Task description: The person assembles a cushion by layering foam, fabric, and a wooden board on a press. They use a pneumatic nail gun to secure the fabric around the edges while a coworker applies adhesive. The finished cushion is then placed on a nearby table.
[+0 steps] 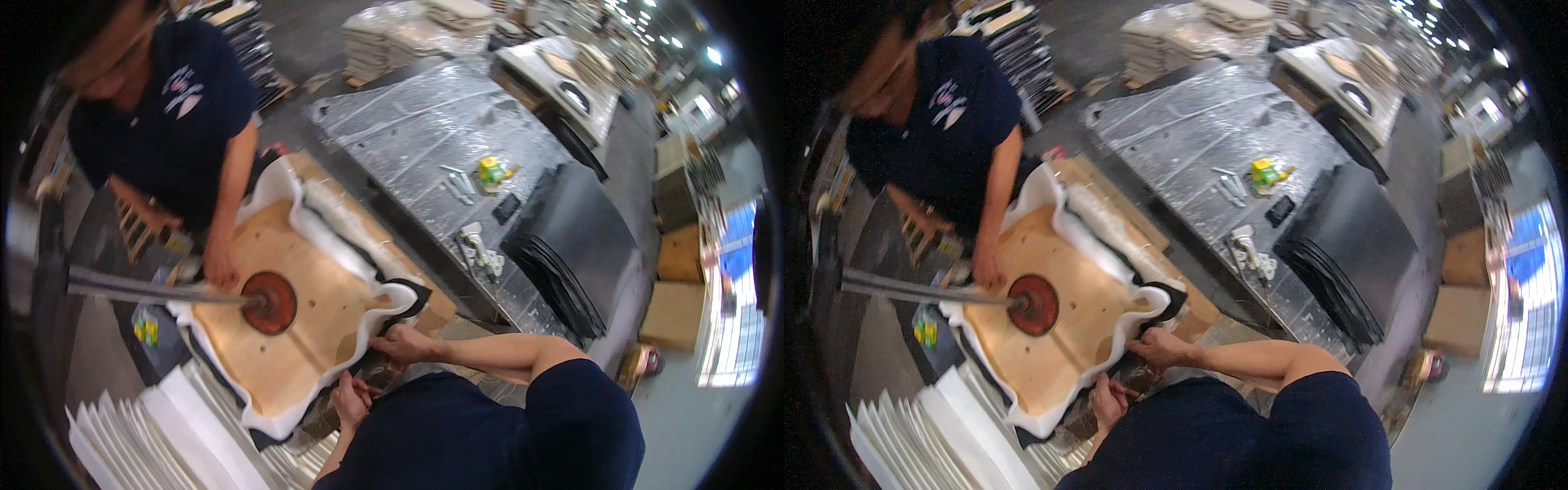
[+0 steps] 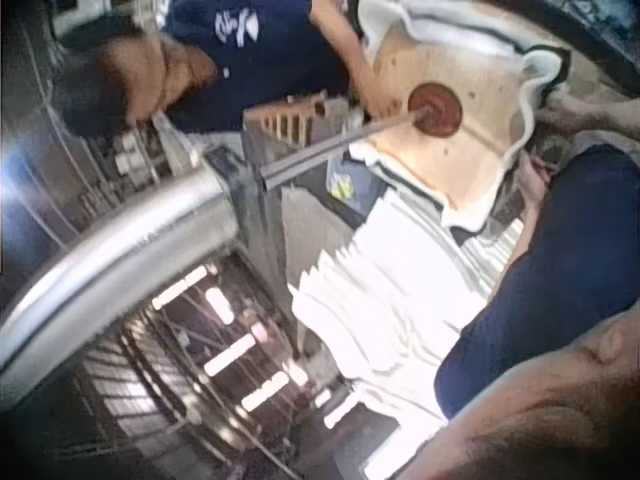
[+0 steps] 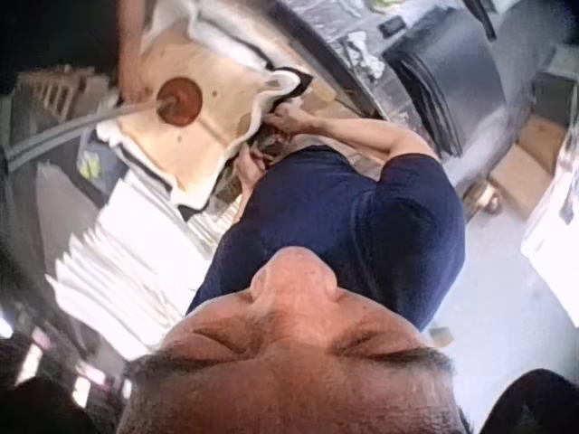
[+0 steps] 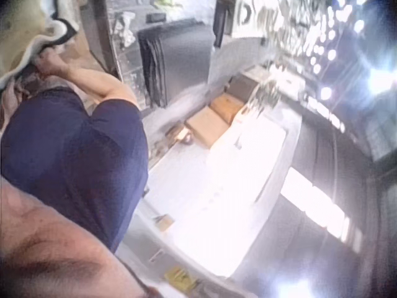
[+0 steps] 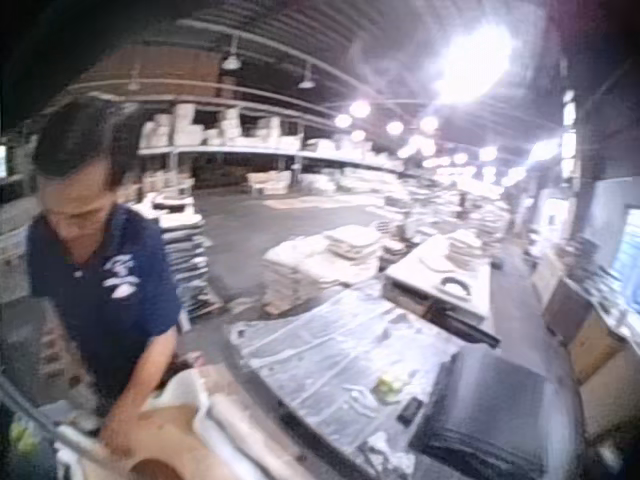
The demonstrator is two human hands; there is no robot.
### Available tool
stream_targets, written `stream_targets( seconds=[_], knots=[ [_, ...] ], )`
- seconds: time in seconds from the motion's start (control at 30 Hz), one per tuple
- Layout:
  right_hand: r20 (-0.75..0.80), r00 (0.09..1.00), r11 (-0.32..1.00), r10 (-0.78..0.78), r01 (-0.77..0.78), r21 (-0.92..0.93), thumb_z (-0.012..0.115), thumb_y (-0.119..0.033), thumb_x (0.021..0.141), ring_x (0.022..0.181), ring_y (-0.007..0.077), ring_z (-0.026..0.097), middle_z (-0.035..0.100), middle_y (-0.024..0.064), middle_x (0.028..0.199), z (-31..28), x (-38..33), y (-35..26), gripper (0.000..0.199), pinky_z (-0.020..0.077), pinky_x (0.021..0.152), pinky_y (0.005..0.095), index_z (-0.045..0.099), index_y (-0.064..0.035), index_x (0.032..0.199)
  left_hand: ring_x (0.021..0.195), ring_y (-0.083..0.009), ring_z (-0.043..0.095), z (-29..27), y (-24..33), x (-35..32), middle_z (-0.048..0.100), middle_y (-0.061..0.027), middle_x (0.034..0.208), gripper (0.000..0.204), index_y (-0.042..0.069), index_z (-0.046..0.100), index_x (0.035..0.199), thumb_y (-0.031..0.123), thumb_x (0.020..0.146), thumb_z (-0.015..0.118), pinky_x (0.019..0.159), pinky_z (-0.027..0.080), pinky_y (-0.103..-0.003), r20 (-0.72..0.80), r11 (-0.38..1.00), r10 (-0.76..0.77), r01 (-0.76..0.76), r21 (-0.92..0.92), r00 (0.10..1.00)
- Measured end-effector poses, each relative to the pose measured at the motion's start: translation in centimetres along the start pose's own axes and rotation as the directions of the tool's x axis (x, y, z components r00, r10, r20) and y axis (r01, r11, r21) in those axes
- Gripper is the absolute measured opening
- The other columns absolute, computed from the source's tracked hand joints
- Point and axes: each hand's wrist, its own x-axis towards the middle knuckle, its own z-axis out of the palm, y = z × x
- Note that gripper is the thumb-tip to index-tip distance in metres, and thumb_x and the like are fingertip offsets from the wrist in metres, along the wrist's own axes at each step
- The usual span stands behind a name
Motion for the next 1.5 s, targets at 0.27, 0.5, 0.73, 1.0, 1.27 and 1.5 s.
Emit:
stream_targets(
  seconds=[0.27, 0.5, 0.73, 1.0, 1.27, 1.5],
  knots=[
    [0.171, 0.973, 0.971, -0.156, 0.119, 0.209, 0.055, -0.052, 0.114, 0.075, 0.0215, 0.078, 0.078, 0.0109, 0.083, -3.3, -1.4, 2.7, 0.059, 0.0630, 0.066, 0.0347, 0.077, 0.0013, 0.103, 0.062, -0.0335, 0.068, 0.7, 1.5, 1.2, 0.056, -0.0116, 0.059, 0.057, 0.001, 0.063, 0.091, 0.050, 0.114, 0.046, 0.070, 0.059, -0.047, 0.000, 0.947, -0.220, 0.213, -0.239, 0.976],
    [-0.360, 0.922, 0.892, 0.139, 0.042, 0.450, 0.072, -0.026, 0.105, 0.075, 0.0183, 0.075, 0.077, 0.0087, 0.089, -25.0, -1.3, 14.2, 0.023, 0.0607, 0.066, 0.0337, 0.077, -0.0046, 0.111, 0.079, -0.0383, 0.071, 2.2, 2.5, -0.4, 0.062, -0.0124, 0.069, 0.062, 0.001, 0.069, 0.118, 0.060, 0.109, 0.052, 0.078, 0.058, -0.053, -0.040, 0.787, -0.557, 0.512, -0.343, 0.829],
    [-0.797, 0.576, 0.881, 0.179, -0.455, -0.131, 0.089, -0.028, 0.084, 0.120, 0.0341, 0.073, 0.077, 0.0169, 0.131, -39.7, 9.2, 26.5, 0.065, 0.0548, 0.104, 0.0433, 0.070, -0.0064, 0.142, 0.088, -0.0443, 0.074, 4.2, 2.3, 0.0, 0.068, -0.0137, 0.074, 0.051, -0.004, 0.068, 0.121, 0.043, 0.114, 0.049, 0.079, 0.065, -0.056, 0.016, 0.677, -0.541, 0.447, -0.584, 0.841],
    [-0.762, 0.617, 0.957, 0.197, -0.290, 0.013, 0.084, -0.017, 0.076, 0.120, 0.0414, 0.069, 0.072, 0.0232, 0.125, -41.5, 13.9, 31.3, 0.059, 0.0522, 0.103, 0.0466, 0.064, 0.0034, 0.127, 0.085, -0.0328, 0.077, 8.7, 5.6, 1.0, 0.071, -0.0065, 0.072, 0.042, -0.004, 0.071, 0.114, 0.035, 0.110, 0.057, 0.083, 0.063, -0.052, -0.127, 0.708, -0.478, 0.296, -0.641, 0.869],
    [-0.808, 0.589, 0.990, 0.001, -0.112, -0.080, 0.079, -0.010, 0.075, 0.116, 0.0451, 0.069, 0.072, 0.0273, 0.123, -37.7, 12.1, 29.9, 0.063, 0.0514, 0.104, 0.0448, 0.057, 0.0040, 0.132, 0.088, -0.0314, 0.077, 9.2, 4.1, -0.3, 0.076, -0.0127, 0.086, 0.038, -0.005, 0.072, 0.117, 0.031, 0.113, 0.058, 0.085, 0.062, -0.047, -0.181, 0.963, -0.126, 0.076, -0.257, 0.975],
    [-0.866, 0.495, 0.949, -0.069, 0.301, 0.096, 0.078, -0.006, 0.087, 0.075, 0.0193, 0.064, 0.067, 0.0080, 0.104, -26.8, 3.4, 23.2, 0.050, 0.0539, 0.066, 0.0345, 0.059, -0.0029, 0.132, 0.120, -0.0327, 0.059, 6.7, 6.9, -1.9, 0.063, -0.0090, 0.129, 0.033, 0.011, 0.075, 0.119, 0.017, 0.087, 0.084, 0.102, 0.046, -0.048, 0.281, 0.110, 0.716, -0.501, 0.858, 0.639]
  ],
)
